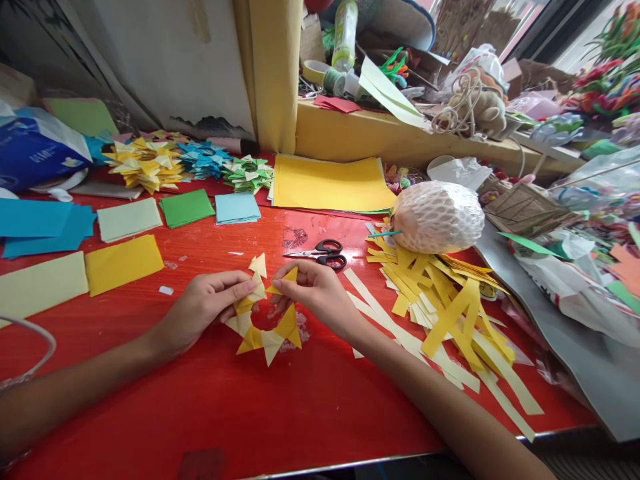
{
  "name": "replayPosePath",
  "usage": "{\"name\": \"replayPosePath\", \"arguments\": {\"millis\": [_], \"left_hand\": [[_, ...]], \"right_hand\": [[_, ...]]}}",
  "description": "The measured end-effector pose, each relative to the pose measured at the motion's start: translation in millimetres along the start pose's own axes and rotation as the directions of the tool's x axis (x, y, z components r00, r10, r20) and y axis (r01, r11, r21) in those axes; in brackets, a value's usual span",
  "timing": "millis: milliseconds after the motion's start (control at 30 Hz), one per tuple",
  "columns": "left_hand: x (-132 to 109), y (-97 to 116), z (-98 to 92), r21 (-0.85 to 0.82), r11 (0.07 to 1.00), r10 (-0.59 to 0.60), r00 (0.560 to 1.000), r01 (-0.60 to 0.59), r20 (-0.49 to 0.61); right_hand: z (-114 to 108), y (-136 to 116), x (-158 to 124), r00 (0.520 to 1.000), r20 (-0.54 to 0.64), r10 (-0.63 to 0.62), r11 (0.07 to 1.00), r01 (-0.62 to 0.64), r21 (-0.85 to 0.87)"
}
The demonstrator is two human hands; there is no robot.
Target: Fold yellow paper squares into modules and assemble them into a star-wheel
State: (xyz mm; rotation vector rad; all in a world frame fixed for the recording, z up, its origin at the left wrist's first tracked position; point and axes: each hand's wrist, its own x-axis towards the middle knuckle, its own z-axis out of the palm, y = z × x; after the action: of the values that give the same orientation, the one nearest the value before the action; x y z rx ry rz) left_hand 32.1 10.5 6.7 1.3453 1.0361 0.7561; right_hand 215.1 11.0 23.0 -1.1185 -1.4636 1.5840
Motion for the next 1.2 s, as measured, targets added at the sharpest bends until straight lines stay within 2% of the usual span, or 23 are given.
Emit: {"name": "replayPosePath", "arguments": {"millis": [733, 1200], "left_hand": [[-0.3, 1.1, 0.9, -0.005, 1.0, -0.005, 1.0, 0.005, -0.003], [-0.5, 0.3, 0.3, -0.021, 1.0, 0.004, 1.0, -0.004, -0.002]], "right_hand": [[1.3, -2.7, 0.0, 0.999, -0.009, 0.049, 0.998, -0.049, -0.028], [-0.2, 0.6, 1.1, 0.997, 0.006, 0.077, 0.996, -0.077, 0.034]]}}
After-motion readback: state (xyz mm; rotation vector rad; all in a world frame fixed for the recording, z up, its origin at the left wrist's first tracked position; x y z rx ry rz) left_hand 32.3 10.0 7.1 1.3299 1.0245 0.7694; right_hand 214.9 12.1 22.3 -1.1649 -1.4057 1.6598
